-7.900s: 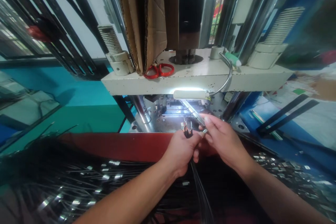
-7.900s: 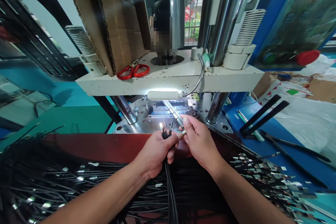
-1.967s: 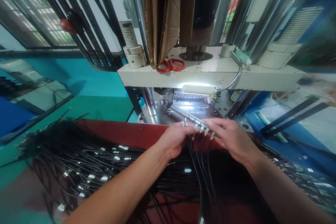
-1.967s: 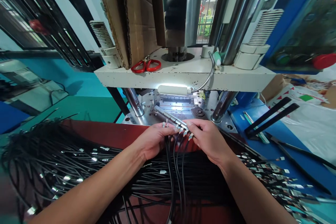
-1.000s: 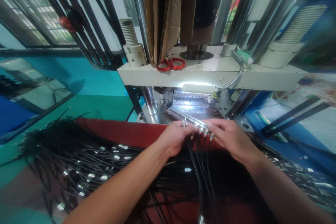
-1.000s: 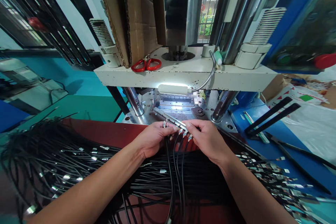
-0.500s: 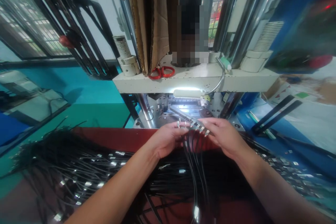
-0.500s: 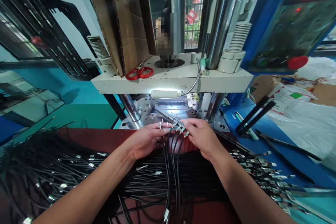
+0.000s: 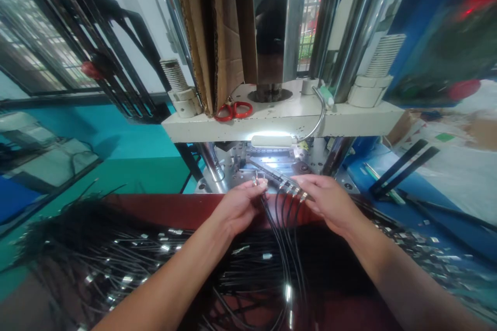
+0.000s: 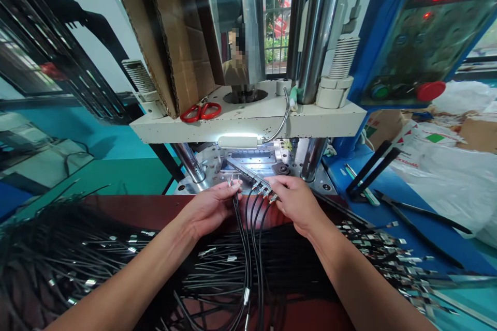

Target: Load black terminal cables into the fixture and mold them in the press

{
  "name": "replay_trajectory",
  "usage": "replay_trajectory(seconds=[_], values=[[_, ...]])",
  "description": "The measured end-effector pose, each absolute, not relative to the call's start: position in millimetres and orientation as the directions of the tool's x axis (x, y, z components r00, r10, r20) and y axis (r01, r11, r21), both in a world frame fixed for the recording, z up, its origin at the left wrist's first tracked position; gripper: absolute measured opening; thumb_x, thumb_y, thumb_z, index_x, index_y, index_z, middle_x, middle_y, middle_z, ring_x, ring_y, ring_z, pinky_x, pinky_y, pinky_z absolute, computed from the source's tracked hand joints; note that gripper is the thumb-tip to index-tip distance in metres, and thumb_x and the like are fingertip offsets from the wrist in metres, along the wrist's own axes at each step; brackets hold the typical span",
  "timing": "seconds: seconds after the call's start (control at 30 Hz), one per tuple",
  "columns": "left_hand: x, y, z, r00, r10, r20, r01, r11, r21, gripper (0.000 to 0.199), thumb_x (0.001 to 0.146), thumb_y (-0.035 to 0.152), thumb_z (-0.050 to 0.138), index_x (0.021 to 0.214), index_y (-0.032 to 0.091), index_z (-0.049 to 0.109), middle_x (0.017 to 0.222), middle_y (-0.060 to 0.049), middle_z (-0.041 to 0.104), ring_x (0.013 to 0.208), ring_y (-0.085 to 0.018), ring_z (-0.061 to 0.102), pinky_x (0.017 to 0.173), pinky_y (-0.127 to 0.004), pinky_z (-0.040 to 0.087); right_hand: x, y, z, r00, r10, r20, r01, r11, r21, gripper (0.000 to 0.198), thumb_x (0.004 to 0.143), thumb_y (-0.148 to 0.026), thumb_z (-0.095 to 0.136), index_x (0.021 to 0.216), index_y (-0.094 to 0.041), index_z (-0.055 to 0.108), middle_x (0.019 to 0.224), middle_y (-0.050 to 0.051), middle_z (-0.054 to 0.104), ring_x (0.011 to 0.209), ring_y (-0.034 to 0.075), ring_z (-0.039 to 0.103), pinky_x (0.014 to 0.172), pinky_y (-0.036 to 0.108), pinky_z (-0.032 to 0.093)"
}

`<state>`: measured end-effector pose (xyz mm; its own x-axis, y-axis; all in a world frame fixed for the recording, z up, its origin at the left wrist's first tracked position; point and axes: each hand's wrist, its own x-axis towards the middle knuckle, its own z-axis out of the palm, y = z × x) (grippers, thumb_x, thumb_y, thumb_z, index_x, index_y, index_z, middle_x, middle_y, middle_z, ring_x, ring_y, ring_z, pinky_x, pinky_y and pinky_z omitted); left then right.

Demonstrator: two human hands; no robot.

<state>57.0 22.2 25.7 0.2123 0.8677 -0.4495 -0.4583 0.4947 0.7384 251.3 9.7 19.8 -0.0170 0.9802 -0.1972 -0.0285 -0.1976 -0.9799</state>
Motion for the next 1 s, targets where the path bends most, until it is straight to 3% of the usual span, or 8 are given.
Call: replay_trajectory(seconds=[0.37,0.6,0.83,1.0], values=[[70,29,22,0.208,0.879,-0.428,-0.443,0.475,0.760,0.008,0.071,0.006,0.073,0.073,0.009,0.065,0.069,-0.002,0.060,0.055,-0.006,0.050,0.054,-0.018,0.043,250,10,22,-0.041,0.974,-0.225,-0.039,-0.226,-0.973,0.037,0.080,-0.045,0.068,0.102,-0.017,0.075,0.066,0.002,0.060,0.042,0.004,0.032,0.039,0.017,0.014],[70,29,18,0.236,0.880,-0.413,-0.384,0.475,0.792,0.010,0.066,0.010,0.075,0.065,0.008,0.065,0.062,-0.003,0.059,0.052,-0.007,0.048,0.052,-0.019,0.040,251,8,19,-0.098,0.979,-0.178,-0.008,-0.180,-0.984,0.039,0.083,-0.046,0.066,0.107,-0.017,0.075,0.056,-0.001,0.053,0.040,0.004,0.025,0.039,0.019,0.012],[70,29,13,0.220,0.900,-0.376,-0.365,0.433,0.824,0.012,0.067,0.011,0.074,0.061,0.008,0.065,0.061,-0.003,0.058,0.053,-0.006,0.047,0.053,-0.019,0.039,251,8,16,-0.089,0.984,-0.157,0.058,-0.152,-0.987,0.045,0.080,-0.052,0.066,0.108,-0.017,0.075,0.053,0.002,0.058,0.047,0.014,0.050,0.040,0.022,0.033],[69,31,11,0.206,0.900,-0.384,-0.363,0.435,0.824,0.012,0.069,0.010,0.072,0.061,0.008,0.064,0.060,-0.004,0.058,0.051,-0.006,0.047,0.052,-0.019,0.038,251,8,18,-0.073,0.996,-0.048,0.215,-0.031,-0.976,0.041,0.083,-0.050,0.063,0.106,-0.018,0.076,0.073,0.006,0.069,0.067,0.021,0.064,0.054,0.027,0.049]])
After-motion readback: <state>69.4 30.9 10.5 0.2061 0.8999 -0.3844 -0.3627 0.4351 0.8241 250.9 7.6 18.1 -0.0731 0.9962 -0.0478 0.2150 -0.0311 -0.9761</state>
